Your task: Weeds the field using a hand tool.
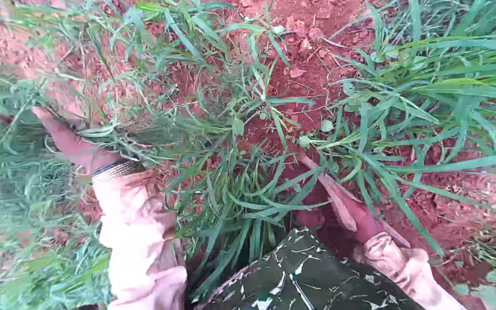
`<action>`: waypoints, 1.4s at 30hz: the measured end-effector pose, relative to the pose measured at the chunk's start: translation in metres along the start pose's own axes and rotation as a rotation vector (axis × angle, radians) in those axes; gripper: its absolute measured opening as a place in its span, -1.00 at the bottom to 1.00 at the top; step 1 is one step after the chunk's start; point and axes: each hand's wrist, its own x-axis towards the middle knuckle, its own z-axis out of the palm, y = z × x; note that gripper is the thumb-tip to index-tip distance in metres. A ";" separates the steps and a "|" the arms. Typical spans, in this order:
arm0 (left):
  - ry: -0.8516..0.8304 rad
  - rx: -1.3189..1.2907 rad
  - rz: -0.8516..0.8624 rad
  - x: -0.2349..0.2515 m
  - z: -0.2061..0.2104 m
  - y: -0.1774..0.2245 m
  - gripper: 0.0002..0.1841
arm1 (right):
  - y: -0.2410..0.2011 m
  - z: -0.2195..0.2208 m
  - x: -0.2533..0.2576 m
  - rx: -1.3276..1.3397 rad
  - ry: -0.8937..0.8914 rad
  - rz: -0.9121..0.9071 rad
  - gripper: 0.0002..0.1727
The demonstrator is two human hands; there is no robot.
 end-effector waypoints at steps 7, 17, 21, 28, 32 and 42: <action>-0.198 0.486 -0.310 0.133 0.153 -0.042 -0.45 | -0.033 0.019 0.088 0.255 0.165 -0.491 -0.49; -0.877 0.752 -0.014 0.059 0.169 -0.101 -0.45 | -0.073 -0.019 0.132 0.356 0.206 -0.208 -0.65; -0.995 0.743 0.103 0.053 0.168 -0.118 -0.46 | -0.090 -0.032 0.155 0.376 0.159 -0.129 -0.63; -1.107 0.731 0.063 0.061 0.175 -0.113 -0.44 | -0.074 -0.068 0.120 -0.358 0.157 -0.344 -0.56; -1.173 0.730 -0.008 0.058 0.181 -0.115 -0.37 | -0.119 -0.053 0.154 -0.380 0.130 -0.303 -0.52; -1.256 0.684 -0.262 0.062 0.190 -0.121 -0.40 | -0.120 -0.045 0.169 -0.368 0.048 -0.379 -0.44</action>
